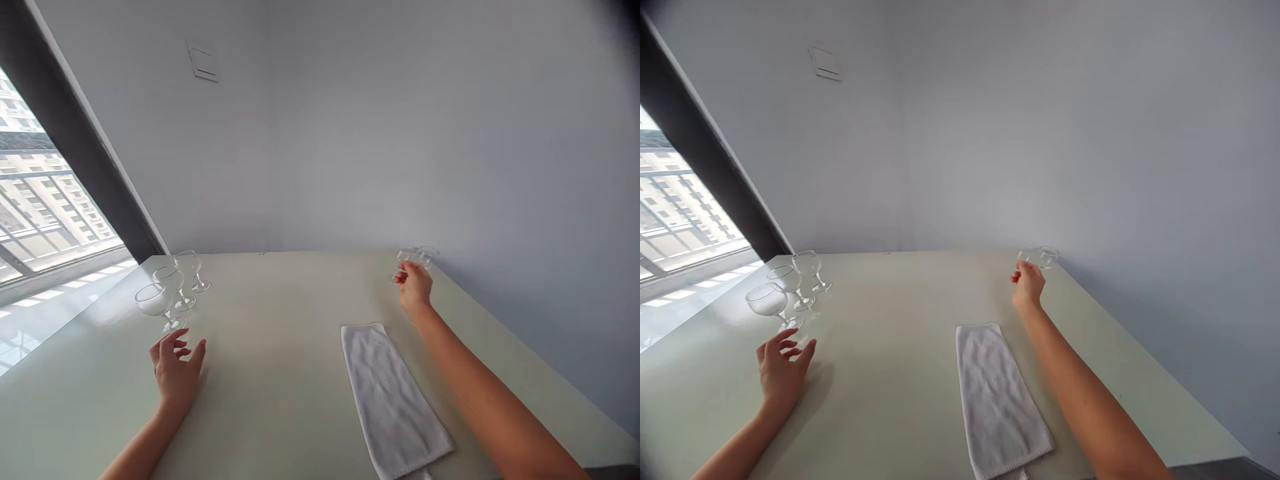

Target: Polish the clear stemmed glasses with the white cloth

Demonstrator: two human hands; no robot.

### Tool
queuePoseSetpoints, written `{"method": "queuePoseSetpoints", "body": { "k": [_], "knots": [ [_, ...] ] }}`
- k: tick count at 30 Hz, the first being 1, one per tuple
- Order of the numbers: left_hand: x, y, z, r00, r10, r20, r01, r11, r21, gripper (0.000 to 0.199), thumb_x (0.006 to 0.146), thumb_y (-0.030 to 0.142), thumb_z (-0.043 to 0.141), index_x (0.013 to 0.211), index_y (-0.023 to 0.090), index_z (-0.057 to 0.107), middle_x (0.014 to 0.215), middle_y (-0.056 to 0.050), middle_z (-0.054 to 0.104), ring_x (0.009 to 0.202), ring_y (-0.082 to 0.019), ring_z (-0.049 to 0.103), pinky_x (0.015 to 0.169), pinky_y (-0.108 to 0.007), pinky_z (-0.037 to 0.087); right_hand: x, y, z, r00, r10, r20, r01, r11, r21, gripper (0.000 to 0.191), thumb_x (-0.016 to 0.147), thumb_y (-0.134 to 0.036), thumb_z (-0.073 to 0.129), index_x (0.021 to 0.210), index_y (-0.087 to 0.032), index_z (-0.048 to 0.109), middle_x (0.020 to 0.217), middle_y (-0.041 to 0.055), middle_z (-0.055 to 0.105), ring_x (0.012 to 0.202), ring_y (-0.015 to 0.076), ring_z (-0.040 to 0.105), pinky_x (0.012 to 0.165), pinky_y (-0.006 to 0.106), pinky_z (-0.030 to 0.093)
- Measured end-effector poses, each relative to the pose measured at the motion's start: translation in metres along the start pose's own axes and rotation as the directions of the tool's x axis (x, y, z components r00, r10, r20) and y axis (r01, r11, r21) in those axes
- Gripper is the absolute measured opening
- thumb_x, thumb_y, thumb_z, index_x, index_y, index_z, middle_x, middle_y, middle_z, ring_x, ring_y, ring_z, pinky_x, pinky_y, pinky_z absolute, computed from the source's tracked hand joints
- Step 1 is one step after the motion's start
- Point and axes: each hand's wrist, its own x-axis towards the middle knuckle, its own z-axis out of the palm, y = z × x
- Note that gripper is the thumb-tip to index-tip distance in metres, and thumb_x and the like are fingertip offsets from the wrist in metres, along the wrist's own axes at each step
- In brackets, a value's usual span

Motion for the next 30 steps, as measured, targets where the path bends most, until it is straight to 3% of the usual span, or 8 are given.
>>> {"method": "queuePoseSetpoints", "body": {
  "k": [3,7,14,17,20,22,25,30],
  "knots": [
    [-0.005,0.001,0.005,0.998,0.053,0.016,-0.053,0.998,0.030,0.045,0.062,0.046,0.058,0.102,0.025,0.052,0.109,-0.005,0.043,0.066,-0.014,0.054,0.073,-0.036,0.046,0.013,0.016,0.000,0.984,0.158,-0.079,-0.159,0.987,-0.008,0.032,0.084,-0.028,0.053,0.113,-0.015,0.049,0.108,0.0080,0.054,0.085,0.0166,0.058,0.072,0.035,0.050],
    [-0.002,0.002,0.005,0.999,0.024,0.026,-0.026,0.998,0.052,0.044,0.061,0.048,0.057,0.099,0.025,0.053,0.107,-0.005,0.045,0.066,-0.016,0.055,0.070,-0.037,0.047,0.030,0.029,0.008,0.968,0.228,-0.108,-0.232,0.973,-0.019,0.039,0.075,-0.016,0.061,0.111,-0.016,0.049,0.102,0.0078,0.056,0.062,0.0112,0.059,0.057,0.026,0.051],
    [-0.007,0.007,0.017,0.978,0.155,0.138,-0.158,0.987,0.012,0.036,0.064,0.046,0.056,0.094,0.026,0.056,0.108,-0.004,0.045,0.073,-0.017,0.054,0.062,-0.031,0.048,0.034,0.022,0.015,0.972,0.234,-0.001,-0.233,0.970,-0.076,0.026,0.087,-0.030,0.049,0.107,-0.014,0.053,0.100,0.0060,0.057,0.080,0.0140,0.058,0.068,0.031,0.050],
    [-0.014,0.030,0.035,0.935,0.249,0.251,-0.226,0.967,-0.117,0.029,0.068,0.043,0.055,0.091,0.026,0.058,0.105,-0.004,0.047,0.076,-0.016,0.053,0.060,-0.028,0.047,0.015,0.006,0.028,0.980,0.182,0.079,-0.176,0.982,-0.074,0.023,0.084,-0.021,0.049,0.105,-0.012,0.052,0.086,0.0045,0.061,0.058,0.0090,0.055,0.054,0.023,0.046],
    [-0.025,0.072,0.065,0.861,0.351,0.368,-0.260,0.926,-0.274,0.024,0.072,0.039,0.054,0.092,0.027,0.061,0.106,-0.004,0.049,0.074,-0.016,0.052,0.063,-0.030,0.047,-0.023,-0.019,0.054,0.968,0.072,0.242,-0.068,0.997,-0.024,0.037,0.077,-0.013,0.048,0.114,-0.013,0.048,0.078,0.0011,0.063,0.046,0.0068,0.050,0.047,0.020,0.042],
    [-0.033,0.105,0.088,0.800,0.401,0.446,-0.244,0.897,-0.369,0.024,0.074,0.037,0.054,0.094,0.028,0.063,0.107,-0.006,0.051,0.072,-0.017,0.052,0.067,-0.033,0.046,-0.055,-0.040,0.070,0.925,-0.019,0.379,0.008,1.000,0.029,0.051,0.073,-0.012,0.049,0.123,-0.017,0.041,0.076,-0.0017,0.064,0.046,0.0070,0.051,0.048,0.020,0.042],
    [-0.045,0.148,0.120,0.764,0.359,0.537,-0.096,0.885,-0.456,0.027,0.065,0.037,0.064,0.092,0.030,0.065,0.103,-0.006,0.057,0.063,-0.018,0.051,0.061,-0.035,0.045,-0.103,-0.068,0.082,0.816,-0.144,0.560,0.101,0.989,0.107,0.063,0.072,-0.013,0.050,0.131,-0.028,0.033,0.076,-0.0056,0.065,0.049,0.0079,0.053,0.053,0.022,0.045],
    [-0.062,0.182,0.138,0.731,0.283,0.620,0.072,0.872,-0.483,0.020,0.065,0.042,0.062,0.079,0.028,0.067,0.076,-0.003,0.064,0.052,-0.017,0.052,0.048,-0.031,0.039,-0.149,-0.090,0.066,0.660,-0.256,0.706,0.211,0.966,0.153,0.067,0.074,-0.014,0.049,0.132,-0.040,0.030,0.056,-0.0102,0.058,0.054,0.0123,0.056,0.060,0.028,0.047]
  ]
}}
